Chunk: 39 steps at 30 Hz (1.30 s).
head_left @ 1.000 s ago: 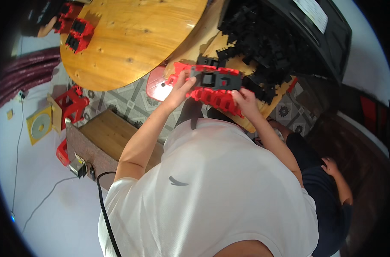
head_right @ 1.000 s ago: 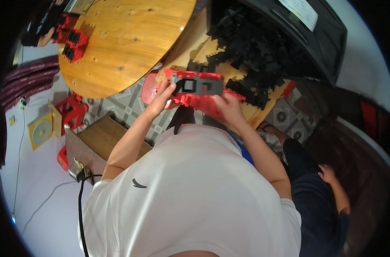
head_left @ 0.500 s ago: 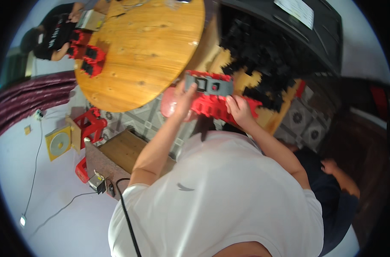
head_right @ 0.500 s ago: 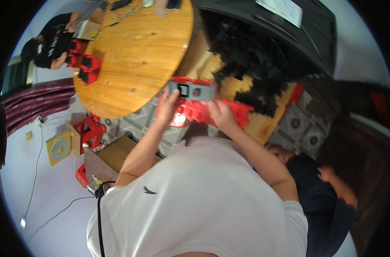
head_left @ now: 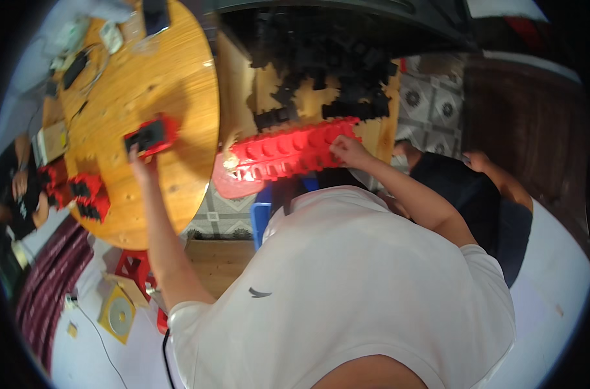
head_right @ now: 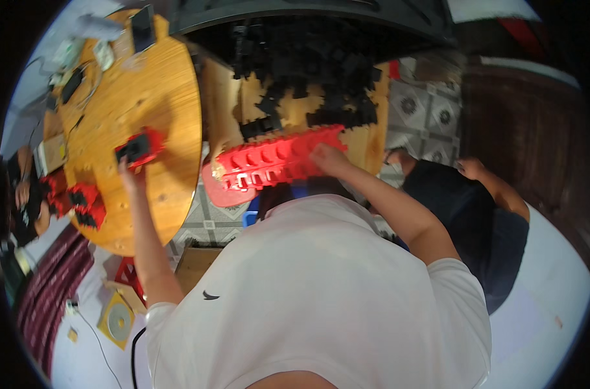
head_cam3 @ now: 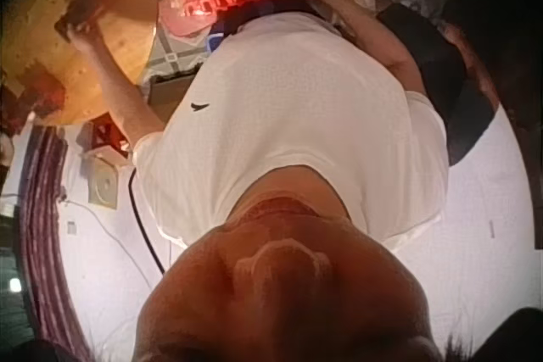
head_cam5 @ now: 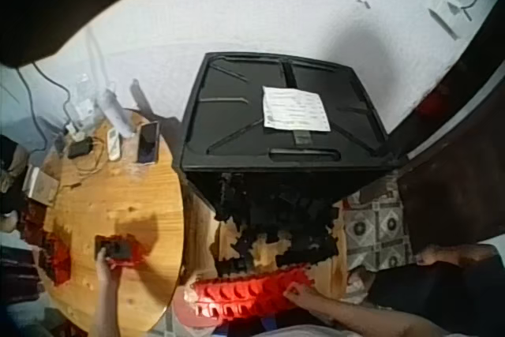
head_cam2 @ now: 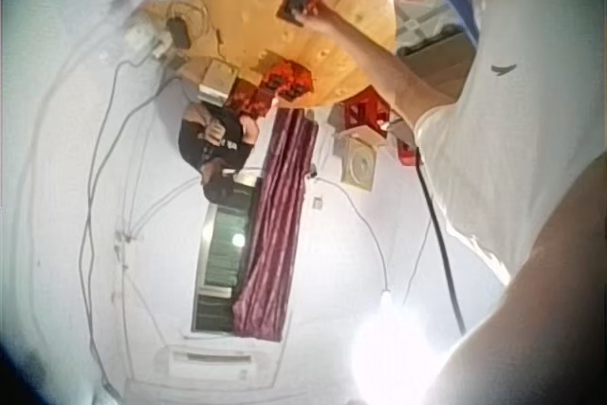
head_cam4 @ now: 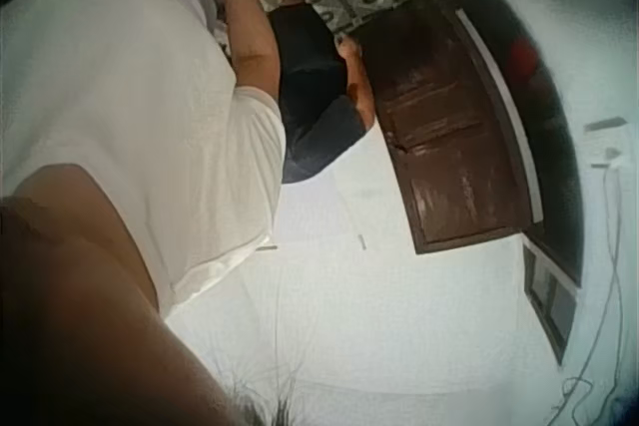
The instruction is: The person separates red plastic casings from a stack and fits black plastic components into them by hand. The person places the assembled casings onto a round table and moves them to another table.
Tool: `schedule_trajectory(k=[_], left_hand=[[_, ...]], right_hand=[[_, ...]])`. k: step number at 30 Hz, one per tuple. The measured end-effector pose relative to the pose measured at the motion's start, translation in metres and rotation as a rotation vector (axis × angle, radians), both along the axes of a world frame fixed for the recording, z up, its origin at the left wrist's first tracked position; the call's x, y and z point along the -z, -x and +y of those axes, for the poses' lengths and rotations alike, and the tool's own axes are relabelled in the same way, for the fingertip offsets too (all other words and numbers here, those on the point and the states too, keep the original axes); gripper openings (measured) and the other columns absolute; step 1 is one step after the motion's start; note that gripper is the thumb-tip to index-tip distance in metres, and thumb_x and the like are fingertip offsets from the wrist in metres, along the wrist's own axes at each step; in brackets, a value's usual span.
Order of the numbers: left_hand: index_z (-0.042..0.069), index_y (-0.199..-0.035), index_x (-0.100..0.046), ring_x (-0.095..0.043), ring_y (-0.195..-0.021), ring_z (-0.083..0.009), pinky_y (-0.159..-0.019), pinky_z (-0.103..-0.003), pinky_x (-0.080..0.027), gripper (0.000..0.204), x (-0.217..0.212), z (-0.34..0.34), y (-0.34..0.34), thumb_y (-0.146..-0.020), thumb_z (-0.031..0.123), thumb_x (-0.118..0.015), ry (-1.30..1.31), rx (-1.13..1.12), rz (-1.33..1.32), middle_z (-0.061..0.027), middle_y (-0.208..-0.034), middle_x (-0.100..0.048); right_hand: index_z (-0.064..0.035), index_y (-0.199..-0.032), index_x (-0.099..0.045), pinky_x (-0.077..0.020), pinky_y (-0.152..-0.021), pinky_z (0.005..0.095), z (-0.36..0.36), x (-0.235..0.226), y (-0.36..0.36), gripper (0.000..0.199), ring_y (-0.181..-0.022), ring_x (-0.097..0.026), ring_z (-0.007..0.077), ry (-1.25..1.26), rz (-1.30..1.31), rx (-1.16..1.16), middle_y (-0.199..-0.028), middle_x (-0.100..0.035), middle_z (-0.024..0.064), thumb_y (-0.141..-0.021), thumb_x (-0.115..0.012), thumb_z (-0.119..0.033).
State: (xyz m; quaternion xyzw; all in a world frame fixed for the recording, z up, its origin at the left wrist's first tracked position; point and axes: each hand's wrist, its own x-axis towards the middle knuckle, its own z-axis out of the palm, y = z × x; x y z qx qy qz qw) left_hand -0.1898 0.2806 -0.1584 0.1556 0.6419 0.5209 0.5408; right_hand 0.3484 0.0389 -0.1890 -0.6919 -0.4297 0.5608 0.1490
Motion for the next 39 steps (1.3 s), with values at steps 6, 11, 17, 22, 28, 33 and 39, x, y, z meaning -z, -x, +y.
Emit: schedule_trajectory(k=[6,11,17,22,28,33,39], left_hand=[[0.01,-0.117,-0.049,-0.053,-0.098,-0.0239,-0.085,-0.042,-0.047,0.034,0.018,0.099,0.196,-0.088,0.029,-0.052,0.002,-0.215,0.123,-0.0059,-0.112,-0.054],[0.011,-0.118,-0.048,-0.051,-0.099,-0.0256,-0.081,-0.039,-0.047,0.038,-0.007,0.116,0.134,-0.087,0.033,-0.052,0.09,-0.285,0.261,-0.0068,-0.111,-0.052],[-0.003,-0.101,-0.055,-0.054,-0.083,-0.0157,-0.074,-0.028,-0.044,0.022,-0.036,-0.011,-0.153,-0.089,0.015,-0.049,-0.234,0.501,0.652,-0.0065,-0.091,-0.06],[0.005,-0.105,-0.057,-0.06,-0.085,-0.0153,-0.076,-0.029,-0.047,0.026,0.03,-0.154,-0.288,-0.081,0.014,-0.06,-0.046,1.281,0.317,-0.0072,-0.094,-0.062],[0.001,-0.105,-0.055,-0.061,-0.09,-0.0228,-0.078,-0.033,-0.047,0.03,0.061,-0.199,-0.407,-0.08,0.017,-0.061,0.159,1.329,-0.003,-0.0141,-0.094,-0.062],[0.004,-0.111,-0.052,-0.056,-0.098,-0.0273,-0.083,-0.036,-0.046,0.04,0.066,-0.178,-0.427,-0.078,0.022,-0.063,-0.041,1.584,0.493,-0.0156,-0.104,-0.058],[0.027,-0.133,-0.032,-0.015,-0.131,-0.0363,-0.094,-0.06,-0.03,0.074,0.026,-0.201,-0.442,-0.07,0.036,-0.069,-0.393,1.943,1.252,-0.0109,-0.144,-0.015]], right_hand=[[-0.0021,-0.091,-0.057,-0.0472,-0.067,0.0343,-0.011,0.041,-0.11,0.032,-0.077,-0.062,0.0262,0.259,-0.364,0.225,-0.076,-0.062,0.0138,-0.077,-0.061,-0.03],[-0.0016,-0.097,-0.055,-0.0472,-0.07,0.0336,0.06,0.061,-0.107,0.039,-0.077,-0.062,0.0286,-0.131,-0.327,0.493,-0.079,-0.062,0.0158,-0.076,-0.062,-0.034],[0.0025,-0.094,-0.056,-0.0471,-0.068,0.0334,0.083,0.082,-0.126,0.043,-0.072,-0.062,0.0266,-0.158,-0.429,0.542,-0.073,-0.061,0.0146,-0.077,-0.063,-0.037],[0.0022,-0.091,-0.055,-0.0486,-0.061,0.0316,0.093,-0.012,-0.129,0.03,-0.065,-0.062,0.022,-0.249,-0.33,0.461,-0.073,-0.061,0.0128,-0.082,-0.06,-0.026],[-0.0038,-0.091,-0.051,-0.0499,-0.055,0.0243,0.061,-0.045,-0.145,0.011,-0.065,-0.061,0.0148,-0.032,0.318,0.78,-0.078,-0.061,0.009,-0.082,-0.057,-0.008],[0.0017,-0.09,-0.053,-0.0477,-0.058,0.0298,0.021,0.032,-0.135,0.028,-0.071,-0.06,0.0172,0.018,-0.194,0.31,-0.077,-0.061,0.0107,-0.076,-0.062,-0.021],[-0.0056,-0.077,-0.061,-0.0474,-0.066,0.0314,-0.007,0.079,-0.099,0.02,-0.073,-0.061,0.0242,0.071,-0.343,-0.089,-0.079,-0.062,0.0104,-0.071,-0.064,-0.025]])
